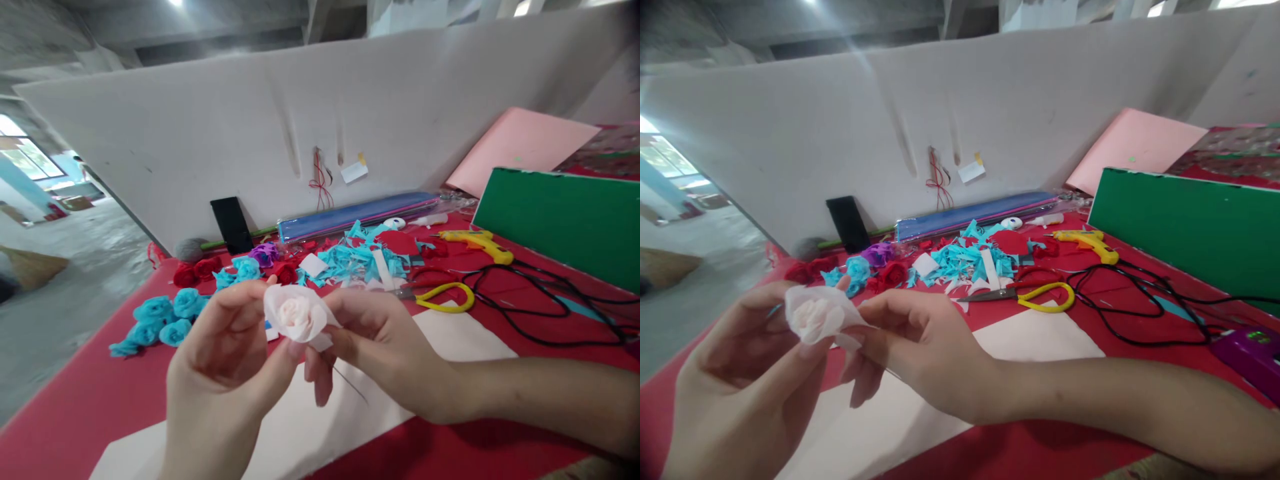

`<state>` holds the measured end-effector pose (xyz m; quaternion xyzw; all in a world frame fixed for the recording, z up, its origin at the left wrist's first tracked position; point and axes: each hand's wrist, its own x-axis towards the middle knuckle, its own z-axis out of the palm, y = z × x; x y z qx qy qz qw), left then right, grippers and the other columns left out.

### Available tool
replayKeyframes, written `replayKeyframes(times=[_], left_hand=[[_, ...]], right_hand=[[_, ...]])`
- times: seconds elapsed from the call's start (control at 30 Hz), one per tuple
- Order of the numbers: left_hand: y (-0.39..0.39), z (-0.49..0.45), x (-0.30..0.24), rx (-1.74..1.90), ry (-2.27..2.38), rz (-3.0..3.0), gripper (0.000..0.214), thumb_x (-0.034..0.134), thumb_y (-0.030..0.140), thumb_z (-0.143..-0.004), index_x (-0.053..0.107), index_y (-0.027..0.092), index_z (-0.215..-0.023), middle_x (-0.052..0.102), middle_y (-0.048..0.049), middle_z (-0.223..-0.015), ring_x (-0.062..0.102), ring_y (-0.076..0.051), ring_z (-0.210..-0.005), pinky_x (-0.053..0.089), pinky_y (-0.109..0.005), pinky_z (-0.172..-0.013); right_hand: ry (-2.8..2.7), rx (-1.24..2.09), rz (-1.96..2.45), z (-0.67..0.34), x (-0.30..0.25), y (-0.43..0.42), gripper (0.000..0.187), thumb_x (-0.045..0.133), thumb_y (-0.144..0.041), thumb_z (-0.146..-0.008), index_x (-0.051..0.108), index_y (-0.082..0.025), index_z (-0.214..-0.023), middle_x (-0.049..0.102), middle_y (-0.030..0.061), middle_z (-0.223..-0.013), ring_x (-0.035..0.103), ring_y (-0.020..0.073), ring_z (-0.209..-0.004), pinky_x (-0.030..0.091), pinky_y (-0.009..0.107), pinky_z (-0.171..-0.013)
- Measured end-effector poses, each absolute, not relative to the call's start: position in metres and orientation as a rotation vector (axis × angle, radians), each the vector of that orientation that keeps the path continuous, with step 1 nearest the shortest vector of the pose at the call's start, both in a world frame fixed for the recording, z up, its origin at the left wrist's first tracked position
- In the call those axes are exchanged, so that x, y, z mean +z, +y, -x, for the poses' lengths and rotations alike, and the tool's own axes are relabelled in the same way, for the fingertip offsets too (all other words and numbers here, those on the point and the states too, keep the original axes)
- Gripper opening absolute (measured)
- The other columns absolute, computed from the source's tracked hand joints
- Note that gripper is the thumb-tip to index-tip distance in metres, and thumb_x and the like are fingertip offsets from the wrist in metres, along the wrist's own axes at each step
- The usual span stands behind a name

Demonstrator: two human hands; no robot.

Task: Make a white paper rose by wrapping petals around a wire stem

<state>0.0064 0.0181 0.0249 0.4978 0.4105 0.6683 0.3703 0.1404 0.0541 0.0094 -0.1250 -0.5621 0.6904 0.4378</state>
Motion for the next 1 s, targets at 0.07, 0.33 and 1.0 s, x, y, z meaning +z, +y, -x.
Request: replayKeyframes(times=[0.07,0.33,1.0], left_hand=[[0.019,-0.007,0.026,1.707,1.049,-1.299,0.024,0.074,0.018,-0.061,0.064,0.029,-0.08,0.064,0.0054,-0.073,0.057,-0.007,-0.062,0.047,-0.008,-0.049],[0.024,-0.008,0.03,1.641,1.005,-1.343,0.031,0.067,0.012,-0.066,0.059,0.028,-0.092,0.06,0.0035,-0.07,0.055,-0.006,-0.058,0.046,-0.008,-0.049],[0.022,-0.01,0.028,1.69,1.169,-1.633,0.03,0.056,0.011,-0.07,0.053,0.025,-0.096,0.051,0.0027,-0.072,0.05,-0.01,-0.066,0.044,-0.015,-0.055]], right_hand=[[-1.393,1.72,0.332,-0.14,0.011,0.052,0.026,0.058,-0.039,-0.079,0.056,-0.013,-0.079,0.058,-0.0002,-0.064,0.057,0.0062,-0.049,0.046,0.019,-0.051],[-1.468,1.803,0.432,-0.143,0.018,0.055,0.015,0.054,-0.025,-0.082,0.054,-0.012,-0.074,0.054,-0.0031,-0.058,0.049,0.0025,-0.041,0.041,0.016,-0.045],[-1.719,1.636,0.554,-0.15,0.026,0.054,0.008,0.045,-0.009,-0.079,0.049,-0.015,-0.074,0.052,-0.0038,-0.059,0.05,0.0036,-0.045,0.043,0.016,-0.046]])
